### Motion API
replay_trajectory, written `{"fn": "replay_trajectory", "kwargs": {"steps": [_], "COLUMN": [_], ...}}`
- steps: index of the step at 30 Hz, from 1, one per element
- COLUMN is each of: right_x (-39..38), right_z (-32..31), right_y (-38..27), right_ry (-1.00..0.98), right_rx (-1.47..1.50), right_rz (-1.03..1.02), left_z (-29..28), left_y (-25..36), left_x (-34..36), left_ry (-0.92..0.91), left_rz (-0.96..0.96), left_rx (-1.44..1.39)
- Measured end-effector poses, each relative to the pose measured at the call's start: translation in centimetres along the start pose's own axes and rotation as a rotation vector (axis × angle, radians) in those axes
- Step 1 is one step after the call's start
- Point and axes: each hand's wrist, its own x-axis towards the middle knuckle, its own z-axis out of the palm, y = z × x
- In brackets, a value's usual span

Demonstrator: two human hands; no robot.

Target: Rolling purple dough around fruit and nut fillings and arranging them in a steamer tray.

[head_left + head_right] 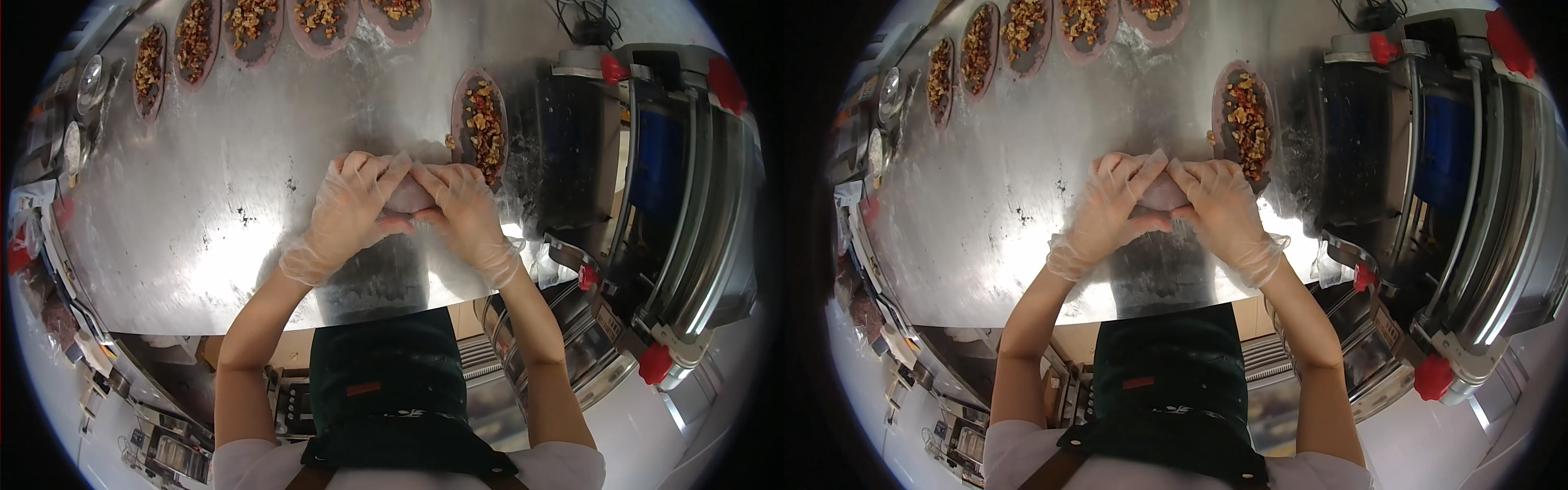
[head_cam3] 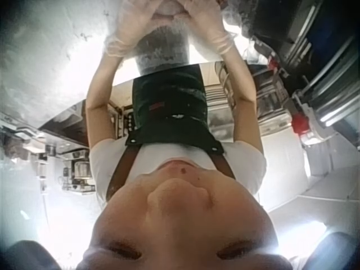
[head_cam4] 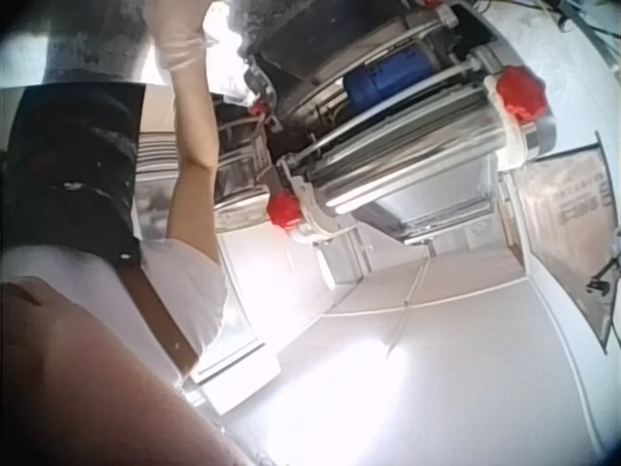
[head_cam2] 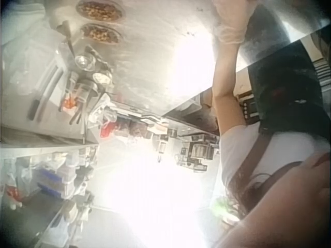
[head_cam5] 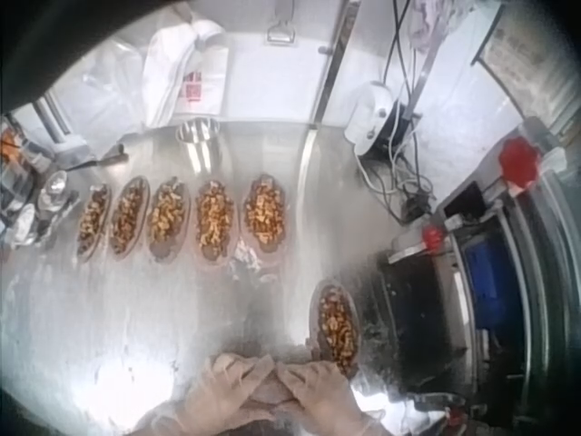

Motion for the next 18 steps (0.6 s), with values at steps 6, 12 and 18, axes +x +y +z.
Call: {"fn": "replay_trajectory", "kwargs": {"steps": [6, 12, 18], "right_x": [-0.4, -0.9, -1.5], "right_z": [0.1, 0.4, 1.2], "right_y": [-0.5, -1.1, -1.4], "right_ry": [0.043, 0.054, 0.036], "right_rx": [0.004, 0.009, -0.012], "right_rz": [0.007, -0.008, 0.004], "left_z": [0.2, 0.0, 0.4], "left_y": [-0.1, -0.1, -0.2], "left_x": [-0.5, -1.1, -1.9], "left_ry": [-0.058, -0.026, -0.006], "left_rz": [0.059, -0.011, 0.077], "left_rx": [0.09, 0.026, 0.068]}}
